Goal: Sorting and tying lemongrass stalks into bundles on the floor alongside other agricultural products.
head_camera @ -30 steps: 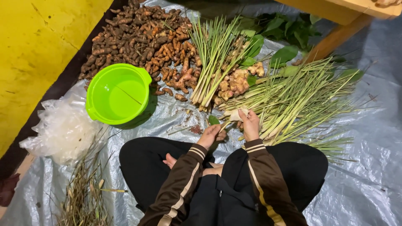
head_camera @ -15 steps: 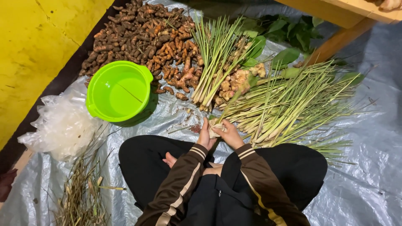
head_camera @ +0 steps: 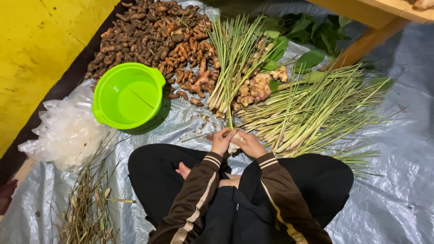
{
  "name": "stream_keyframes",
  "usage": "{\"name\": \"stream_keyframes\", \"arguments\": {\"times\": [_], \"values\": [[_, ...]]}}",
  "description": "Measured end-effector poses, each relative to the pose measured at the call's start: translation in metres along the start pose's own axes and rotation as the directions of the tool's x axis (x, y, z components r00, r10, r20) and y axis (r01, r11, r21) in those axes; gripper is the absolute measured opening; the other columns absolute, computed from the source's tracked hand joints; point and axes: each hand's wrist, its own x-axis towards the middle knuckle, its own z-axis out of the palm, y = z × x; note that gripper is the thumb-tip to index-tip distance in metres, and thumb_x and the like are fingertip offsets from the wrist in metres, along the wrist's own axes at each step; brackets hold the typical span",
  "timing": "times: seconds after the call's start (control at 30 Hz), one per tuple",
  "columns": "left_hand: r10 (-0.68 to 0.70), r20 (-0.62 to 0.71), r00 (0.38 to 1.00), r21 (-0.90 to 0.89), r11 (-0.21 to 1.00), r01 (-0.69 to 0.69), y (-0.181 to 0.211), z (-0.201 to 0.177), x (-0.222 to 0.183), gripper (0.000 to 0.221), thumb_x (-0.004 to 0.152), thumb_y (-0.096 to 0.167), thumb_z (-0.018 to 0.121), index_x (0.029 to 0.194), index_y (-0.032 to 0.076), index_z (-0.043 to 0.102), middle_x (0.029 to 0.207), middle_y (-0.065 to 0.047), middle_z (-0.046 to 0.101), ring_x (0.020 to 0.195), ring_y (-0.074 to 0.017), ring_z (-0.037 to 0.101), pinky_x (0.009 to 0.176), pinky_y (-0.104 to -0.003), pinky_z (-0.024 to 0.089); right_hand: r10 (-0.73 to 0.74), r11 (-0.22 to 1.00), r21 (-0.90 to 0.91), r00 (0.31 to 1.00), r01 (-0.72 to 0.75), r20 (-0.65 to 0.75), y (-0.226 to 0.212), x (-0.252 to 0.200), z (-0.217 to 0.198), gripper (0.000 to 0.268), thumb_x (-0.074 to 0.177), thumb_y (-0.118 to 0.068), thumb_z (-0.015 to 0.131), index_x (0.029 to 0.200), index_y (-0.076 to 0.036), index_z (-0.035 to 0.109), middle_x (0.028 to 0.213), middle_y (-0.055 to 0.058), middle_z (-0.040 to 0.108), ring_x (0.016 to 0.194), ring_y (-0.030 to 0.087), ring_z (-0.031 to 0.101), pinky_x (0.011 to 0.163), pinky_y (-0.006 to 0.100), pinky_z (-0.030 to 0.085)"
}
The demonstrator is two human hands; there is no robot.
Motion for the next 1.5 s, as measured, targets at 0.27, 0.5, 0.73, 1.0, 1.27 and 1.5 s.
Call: {"name": "stream_keyframes", "arguments": {"times": [0.27, 0.5, 0.73, 1.0, 1.27, 1.5], "values": [[-0.002, -0.011, 1.0, -0.173, 0.985, 0.0, 0.027, 0.001, -0.006, 0.022, 0.092, 0.011, 0.08, 0.112, 0.005, 0.076, 0.101, -0.018, 0.077, 0.09, -0.0256, 0.075, 0.077, -0.036, 0.064, 0.278, 0.955, 0.105, 0.961, -0.276, 0.002, 0.03, 0.008, -0.022, 0.043, 0.102, -0.046, 0.054, 0.12, -0.013, 0.075, 0.122, 0.018, 0.071, 0.124, 0.032, 0.061, 0.111, 0.046, 0.041], [0.082, 0.031, 0.996, -0.135, 0.988, -0.077, 0.052, 0.013, -0.018, 0.021, 0.096, 0.008, 0.073, 0.116, 0.003, 0.076, 0.104, -0.019, 0.076, 0.094, -0.024, 0.072, 0.08, -0.036, 0.062, 0.052, 0.998, -0.043, 0.994, -0.049, 0.092, 0.018, 0.006, -0.002, 0.029, 0.087, -0.029, 0.079, 0.106, -0.007, 0.076, 0.101, 0.021, 0.076, 0.107, 0.037, 0.069, 0.095, 0.047, 0.051], [0.08, 0.084, 0.993, -0.072, 0.995, -0.074, 0.026, 0.001, -0.01, 0.031, 0.091, 0.007, 0.079, 0.12, 0.001, 0.072, 0.104, -0.015, 0.076, 0.094, -0.0211, 0.072, 0.083, -0.035, 0.063, 0.041, 0.997, 0.073, 0.999, -0.038, -0.034, 0.025, 0.009, -0.006, 0.02, 0.087, -0.024, 0.081, 0.099, -0.008, 0.078, 0.09, 0.014, 0.077, 0.093, 0.022, 0.069, 0.088, 0.041, 0.053], [0.135, 0.112, 0.985, 0.056, 0.988, -0.142, 0.028, -0.003, -0.009, 0.026, 0.096, 0.01, 0.074, 0.122, 0.004, 0.074, 0.101, -0.011, 0.077, 0.094, -0.0116, 0.068, 0.086, -0.034, 0.061, 0.028, 0.989, 0.147, 0.996, -0.016, -0.079, 0.035, 0.011, -0.006, 0.012, 0.094, -0.021, 0.075, 0.101, -0.013, 0.08, 0.092, 0.009, 0.079, 0.095, 0.015, 0.068, 0.092, 0.036, 0.052], [0.11, 0.068, 0.992, -0.045, 0.993, -0.107, 0.036, 0.002, -0.012, 0.023, 0.098, 0.008, 0.07, 0.12, 0.004, 0.073, 0.103, -0.015, 0.077, 0.089, -0.0176, 0.073, 0.076, -0.03, 0.063, 0.05, 0.988, 0.155, 0.966, -0.01, -0.255, 0.047, 0.017, -0.006, 0.019, 0.098, -0.025, 0.073, 0.107, -0.01, 0.076, 0.098, 0.011, 0.076, 0.103, 0.021, 0.068, 0.1, 0.04, 0.048], [0.102, 0.055, 0.993, -0.116, 0.989, -0.095, 0.017, -0.006, -0.003, 0.02, 0.101, 0.005, 0.063, 0.119, 0.0, 0.07, 0.104, -0.021, 0.076, 0.089, -0.0262, 0.075, 0.073, -0.033, 0.065, 0.138, 0.973, 0.225, 0.887, -0.04, -0.441, 0.036, 0.016, -0.02, 0.018, 0.106, -0.023, 0.062, 0.113, -0.01, 0.071, 0.102, 0.01, 0.072, 0.105, 0.018, 0.063, 0.104, 0.041, 0.044]]}}
